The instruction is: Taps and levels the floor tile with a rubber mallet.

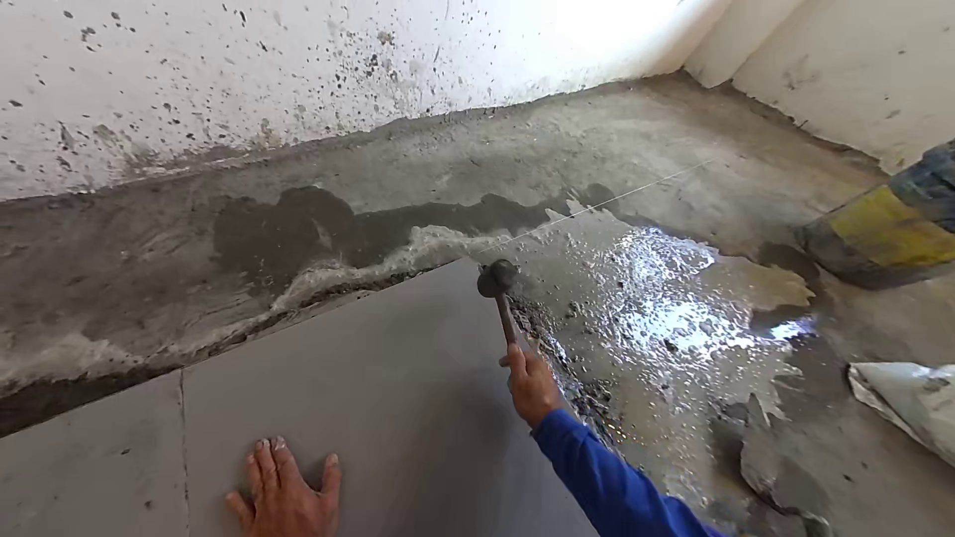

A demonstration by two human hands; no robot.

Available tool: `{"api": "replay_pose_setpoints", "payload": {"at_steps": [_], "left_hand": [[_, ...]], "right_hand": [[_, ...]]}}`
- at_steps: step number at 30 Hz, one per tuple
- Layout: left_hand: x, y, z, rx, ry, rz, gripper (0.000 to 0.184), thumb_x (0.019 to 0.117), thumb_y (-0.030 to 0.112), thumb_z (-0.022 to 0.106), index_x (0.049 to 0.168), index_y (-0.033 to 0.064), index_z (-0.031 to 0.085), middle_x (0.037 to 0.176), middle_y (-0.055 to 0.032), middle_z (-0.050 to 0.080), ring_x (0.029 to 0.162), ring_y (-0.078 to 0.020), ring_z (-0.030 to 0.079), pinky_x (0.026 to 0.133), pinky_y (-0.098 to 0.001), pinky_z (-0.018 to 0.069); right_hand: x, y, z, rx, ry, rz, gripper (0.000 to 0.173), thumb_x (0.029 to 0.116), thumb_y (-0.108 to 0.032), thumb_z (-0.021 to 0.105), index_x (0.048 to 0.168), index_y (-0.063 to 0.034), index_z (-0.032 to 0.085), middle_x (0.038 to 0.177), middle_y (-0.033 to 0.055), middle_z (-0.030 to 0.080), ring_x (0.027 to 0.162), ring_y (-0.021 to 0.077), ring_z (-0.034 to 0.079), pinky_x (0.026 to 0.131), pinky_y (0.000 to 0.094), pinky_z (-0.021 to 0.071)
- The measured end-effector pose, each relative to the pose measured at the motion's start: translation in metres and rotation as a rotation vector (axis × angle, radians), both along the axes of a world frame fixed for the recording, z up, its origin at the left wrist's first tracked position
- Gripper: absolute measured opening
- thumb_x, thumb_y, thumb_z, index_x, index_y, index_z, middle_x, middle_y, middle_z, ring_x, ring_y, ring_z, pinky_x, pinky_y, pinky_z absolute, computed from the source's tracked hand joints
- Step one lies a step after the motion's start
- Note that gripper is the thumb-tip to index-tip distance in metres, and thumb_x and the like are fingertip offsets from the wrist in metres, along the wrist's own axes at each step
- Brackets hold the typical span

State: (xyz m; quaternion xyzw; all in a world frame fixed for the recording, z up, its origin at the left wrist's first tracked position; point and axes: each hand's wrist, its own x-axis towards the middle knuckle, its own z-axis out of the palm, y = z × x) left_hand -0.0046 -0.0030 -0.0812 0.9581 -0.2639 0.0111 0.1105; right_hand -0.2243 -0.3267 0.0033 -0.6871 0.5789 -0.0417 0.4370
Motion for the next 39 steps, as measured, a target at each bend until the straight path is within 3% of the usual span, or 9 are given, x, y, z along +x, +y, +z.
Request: {"api": "replay_pose_setpoints", "payload": {"at_steps": [4, 14, 16, 22, 25, 28, 34, 36, 39], "left_hand": [[-0.002, 0.000, 0.001, 0.019, -0.002, 0.003, 0.103, 0.0891, 0.076, 0.036, 0.157, -0.0010, 0.037, 0.165, -0.0225, 0.033, 0.155, -0.0407, 0.026, 0.121, -0.0715, 0.0125], [0.001, 0.002, -0.006, -0.008, -0.008, 0.027, 0.104, 0.0876, 0.078, 0.032, 0.157, 0.0010, 0.038, 0.165, -0.0209, 0.034, 0.155, -0.0399, 0.027, 0.121, -0.0707, 0.0111], [0.001, 0.001, -0.005, 0.001, 0.011, 0.027, 0.104, 0.0877, 0.079, 0.031, 0.158, 0.0016, 0.038, 0.166, -0.0205, 0.032, 0.156, -0.0394, 0.026, 0.122, -0.0704, 0.0101], [0.000, -0.004, 0.003, 0.062, 0.050, 0.035, 0.094, 0.0946, 0.072, 0.033, 0.157, 0.0018, 0.039, 0.167, -0.0211, 0.030, 0.157, -0.0394, 0.022, 0.123, -0.0706, 0.0056], [-0.007, -0.008, 0.014, 0.244, 0.118, 0.010, 0.078, 0.1052, 0.059, 0.029, 0.162, 0.0054, 0.031, 0.170, -0.0196, 0.021, 0.159, -0.0376, 0.014, 0.123, -0.0701, 0.0011], [-0.031, -0.038, 0.032, 0.328, 0.199, -0.007, 0.071, 0.1085, 0.051, 0.033, 0.161, 0.0027, 0.030, 0.168, -0.0249, 0.022, 0.157, -0.0456, 0.015, 0.121, -0.0741, 0.0071], [-0.144, -0.119, 0.091, 0.612, 0.546, -0.335, 0.132, 0.0739, 0.070, 0.078, 0.162, -0.0052, 0.015, 0.168, -0.0334, 0.006, 0.156, -0.0518, 0.003, 0.120, -0.0757, 0.0021], [-0.173, -0.130, 0.099, 0.704, 0.602, -0.310, 0.136, 0.0705, 0.066, 0.084, 0.163, -0.0031, 0.012, 0.170, -0.0286, 0.002, 0.157, -0.0488, 0.005, 0.118, -0.0766, 0.0094], [-0.205, -0.120, 0.104, 0.670, 0.629, -0.156, 0.118, 0.0704, 0.049, 0.090, 0.161, 0.0033, 0.028, 0.167, -0.0177, 0.026, 0.147, -0.0407, 0.035, 0.107, -0.0662, 0.0387]], "right_hand": [[-0.015, 0.013, -0.002, 0.035, -0.027, 0.006, 0.059, 0.1116, -0.046, 0.028, 0.111, -0.0054, 0.071, 0.067, 0.0071, 0.057, 0.055, 0.0211, 0.055, 0.057, 0.0416, 0.0500], [-0.092, 0.084, -0.007, 0.014, -0.012, 0.138, 0.064, 0.1056, -0.053, 0.025, 0.107, -0.0088, 0.072, 0.067, 0.0042, 0.059, 0.059, 0.0198, 0.058, 0.060, 0.0442, 0.0525], [-0.123, 0.092, 0.006, 0.111, 0.076, 0.180, 0.062, 0.1070, -0.051, 0.029, 0.110, -0.0070, 0.072, 0.073, 0.0085, 0.063, 0.064, 0.0241, 0.062, 0.066, 0.0483, 0.0537], [-0.193, 0.108, 0.051, 0.148, 0.014, 0.197, 0.054, 0.1093, -0.039, 0.034, 0.115, 0.0012, 0.070, 0.064, 0.0071, 0.059, 0.051, 0.0194, 0.055, 0.052, 0.0435, 0.0513], [-0.208, 0.078, 0.077, 0.269, 0.127, 0.371, 0.053, 0.1093, -0.042, 0.036, 0.118, -0.0003, 0.068, 0.067, 0.0077, 0.059, 0.052, 0.0201, 0.055, 0.052, 0.0436, 0.0501], [-0.208, 0.047, 0.103, 0.159, 0.189, 0.589, 0.052, 0.1088, -0.042, 0.040, 0.116, 0.0008, 0.068, 0.073, 0.0147, 0.063, 0.058, 0.0278, 0.060, 0.058, 0.0522, 0.0518], [-0.225, 0.008, 0.087, -0.089, 0.001, 0.799, 0.054, 0.1099, -0.040, 0.036, 0.125, 0.0058, 0.060, 0.073, 0.0173, 0.063, 0.057, 0.0305, 0.062, 0.053, 0.0532, 0.0526], [-0.228, 0.005, 0.055, -0.044, 0.026, 0.787, 0.056, 0.1094, -0.042, 0.032, 0.123, 0.0046, 0.060, 0.073, 0.0176, 0.063, 0.059, 0.0321, 0.063, 0.055, 0.0551, 0.0530], [-0.230, 0.004, 0.015, 0.047, -0.009, 0.696, 0.057, 0.1085, -0.043, 0.031, 0.118, 0.0012, 0.066, 0.071, 0.0131, 0.060, 0.057, 0.0266, 0.058, 0.055, 0.0511, 0.0502]]}}
